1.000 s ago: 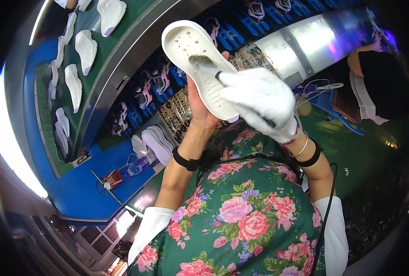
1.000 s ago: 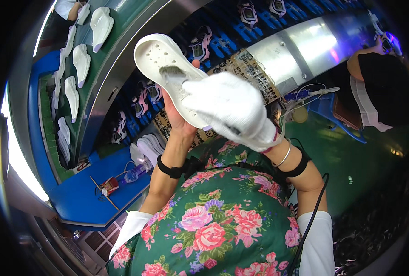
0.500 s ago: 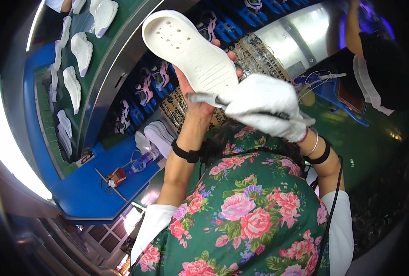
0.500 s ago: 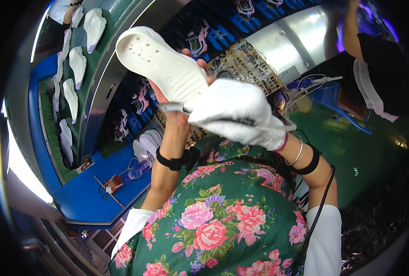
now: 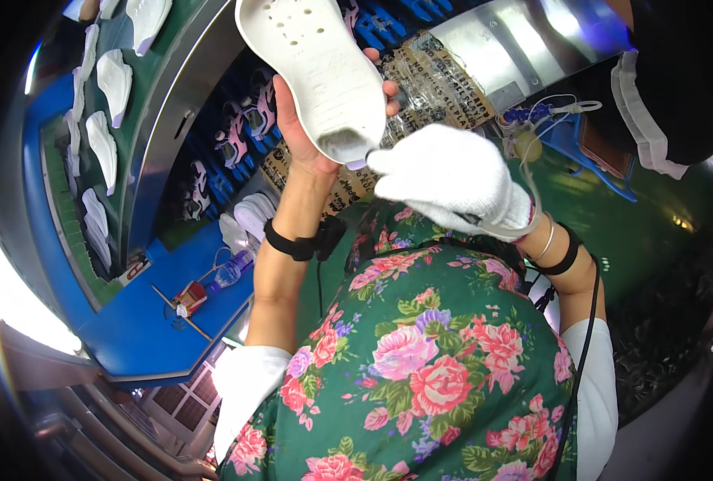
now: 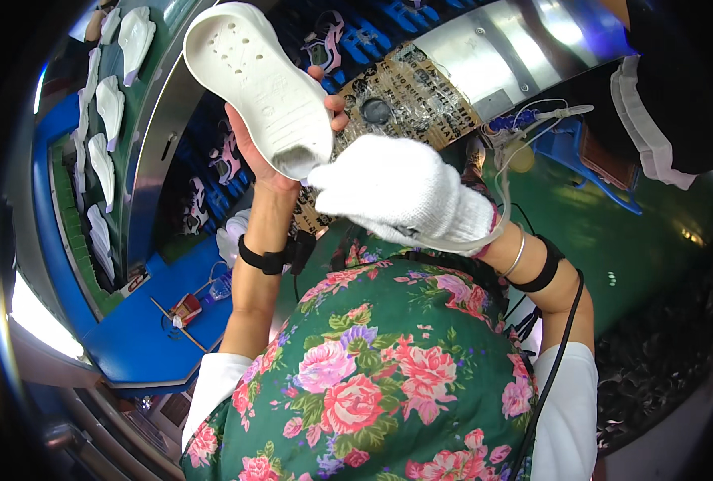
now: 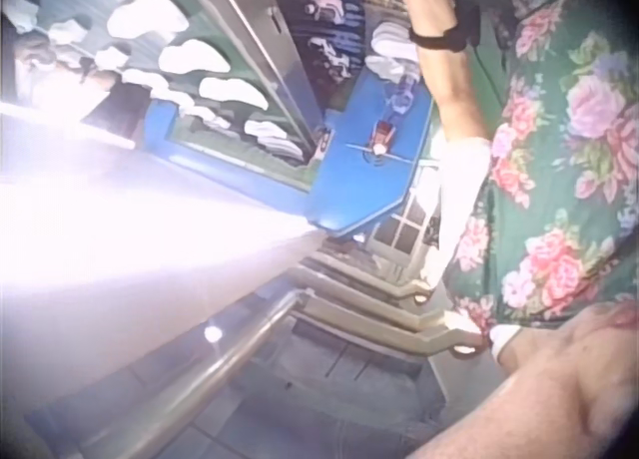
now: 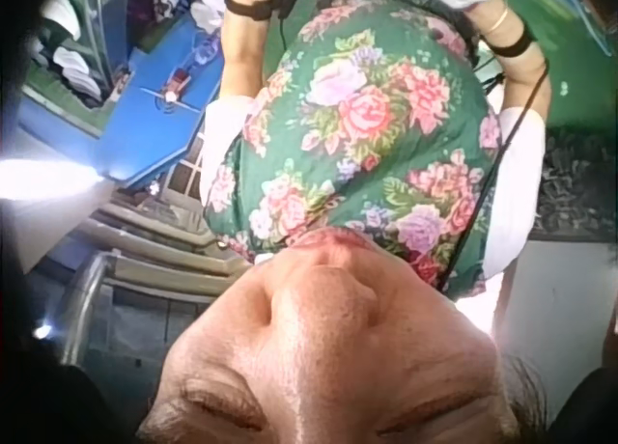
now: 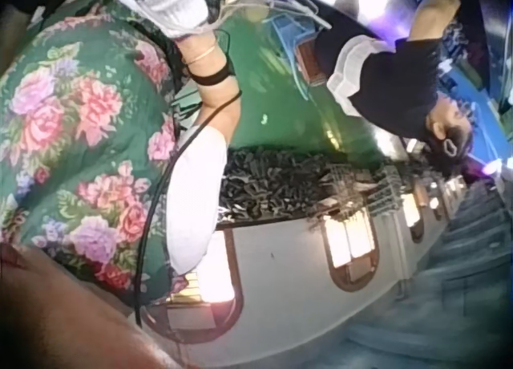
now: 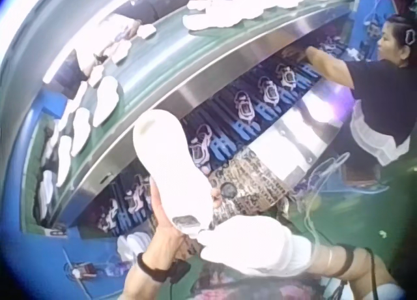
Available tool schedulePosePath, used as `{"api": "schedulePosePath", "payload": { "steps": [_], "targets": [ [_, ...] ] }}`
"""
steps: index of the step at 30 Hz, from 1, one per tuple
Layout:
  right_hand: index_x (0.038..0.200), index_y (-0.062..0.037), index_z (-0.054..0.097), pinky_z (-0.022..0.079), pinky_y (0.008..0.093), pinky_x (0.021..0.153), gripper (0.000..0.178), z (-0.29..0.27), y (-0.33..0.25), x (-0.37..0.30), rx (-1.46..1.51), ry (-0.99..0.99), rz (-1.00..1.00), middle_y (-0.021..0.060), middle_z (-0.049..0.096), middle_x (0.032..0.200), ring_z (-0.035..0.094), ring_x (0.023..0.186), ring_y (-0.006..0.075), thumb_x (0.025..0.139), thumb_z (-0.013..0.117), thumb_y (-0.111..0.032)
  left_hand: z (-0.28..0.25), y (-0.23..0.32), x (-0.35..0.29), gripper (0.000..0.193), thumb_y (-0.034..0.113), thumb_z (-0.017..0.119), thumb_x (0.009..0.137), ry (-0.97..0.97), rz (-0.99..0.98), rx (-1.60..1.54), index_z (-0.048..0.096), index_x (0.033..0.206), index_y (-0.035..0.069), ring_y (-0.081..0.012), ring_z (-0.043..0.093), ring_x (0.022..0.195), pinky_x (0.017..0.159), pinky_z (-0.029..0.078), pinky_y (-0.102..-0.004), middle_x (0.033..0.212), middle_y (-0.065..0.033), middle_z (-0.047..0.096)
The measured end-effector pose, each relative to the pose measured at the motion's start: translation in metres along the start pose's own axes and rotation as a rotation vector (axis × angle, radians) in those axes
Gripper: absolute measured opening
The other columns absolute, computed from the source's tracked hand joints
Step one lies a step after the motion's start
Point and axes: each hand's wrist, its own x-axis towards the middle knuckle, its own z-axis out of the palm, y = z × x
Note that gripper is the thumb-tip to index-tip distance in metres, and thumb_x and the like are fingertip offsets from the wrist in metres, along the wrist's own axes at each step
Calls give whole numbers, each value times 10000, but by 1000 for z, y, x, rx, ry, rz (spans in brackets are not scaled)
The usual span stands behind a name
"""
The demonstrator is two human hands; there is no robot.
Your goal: Applying adhesive to the bottom of shoe soles using a brush.
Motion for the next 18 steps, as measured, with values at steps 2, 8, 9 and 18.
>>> {"api": "schedulePosePath", "payload": {
  "steps": [2,8,9,18],
  "targets": [
    [942,-103,772,565,328,734,195,-7,0,-3,105,-81,58,80,749,996,710,846,251,752,795,-65,-10,5,-4,1005,756,593,796,81,-69,21,376,1458,32,-383,503,1082,867,487,-496,1373,-182,449],
    [987,-146,759,562,342,719,204,-7,3,-4,70,21,72,56,740,993,692,824,246,794,754,-78,-1,14,5,966,758,575,792,-59,-148,218,381,1482,111,-370,503,1004,792,452,-469,1421,-202,427],
    [1020,-144,750,559,346,714,233,-7,1,-7,63,-80,27,59,737,1021,685,828,251,802,735,-65,0,16,5,951,770,554,794,-20,-159,310,391,1478,129,-354,488,968,770,430,-462,1418,-199,429],
    [929,-51,762,556,329,757,179,-29,0,6,189,47,259,111,746,971,707,848,229,754,783,-19,0,16,16,876,685,508,872,-142,-270,149,365,1506,96,-372,531,1011,834,478,-483,1405,-233,447]
  ]
}}
